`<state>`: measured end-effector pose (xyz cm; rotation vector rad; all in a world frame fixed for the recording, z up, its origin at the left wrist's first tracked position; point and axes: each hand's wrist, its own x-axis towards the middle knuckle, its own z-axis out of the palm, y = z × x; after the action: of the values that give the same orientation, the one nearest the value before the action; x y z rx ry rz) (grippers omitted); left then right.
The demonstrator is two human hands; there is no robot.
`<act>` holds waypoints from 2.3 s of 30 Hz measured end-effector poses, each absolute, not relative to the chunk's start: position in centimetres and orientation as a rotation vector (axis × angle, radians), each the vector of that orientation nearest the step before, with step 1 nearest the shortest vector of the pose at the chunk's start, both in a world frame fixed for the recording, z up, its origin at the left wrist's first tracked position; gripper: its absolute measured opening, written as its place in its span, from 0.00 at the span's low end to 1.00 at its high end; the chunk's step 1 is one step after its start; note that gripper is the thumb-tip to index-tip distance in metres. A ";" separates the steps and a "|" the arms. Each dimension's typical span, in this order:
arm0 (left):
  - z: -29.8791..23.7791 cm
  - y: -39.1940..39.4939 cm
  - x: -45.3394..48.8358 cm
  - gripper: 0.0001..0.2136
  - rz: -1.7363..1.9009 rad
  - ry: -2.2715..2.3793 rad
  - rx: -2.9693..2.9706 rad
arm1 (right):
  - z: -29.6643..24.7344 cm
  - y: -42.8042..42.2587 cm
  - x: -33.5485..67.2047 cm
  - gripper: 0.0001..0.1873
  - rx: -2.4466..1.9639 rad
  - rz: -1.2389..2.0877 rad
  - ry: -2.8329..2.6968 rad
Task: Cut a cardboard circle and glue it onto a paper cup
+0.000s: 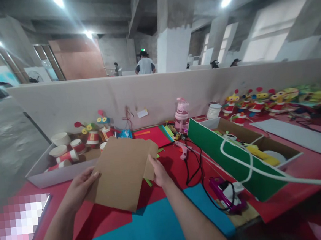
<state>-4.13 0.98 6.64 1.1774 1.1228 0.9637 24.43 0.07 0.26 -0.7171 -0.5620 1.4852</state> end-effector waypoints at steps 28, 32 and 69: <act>4.8 0.6 -2.2 0.25 1.083 0.955 1.031 | -0.9 0.0 24.3 0.16 -0.703 1.510 -0.792; 5.2 0.1 -3.1 0.26 0.987 1.035 0.916 | -0.6 -0.5 24.3 0.18 -0.719 1.614 -0.926; 4.6 -15.7 -0.9 0.22 1.435 1.227 0.501 | 0.9 -19.2 18.9 0.21 -0.823 1.721 -0.618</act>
<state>-0.91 -15.74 4.58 0.5006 1.2274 1.4353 18.95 -19.22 0.91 -0.8228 -0.6183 1.7210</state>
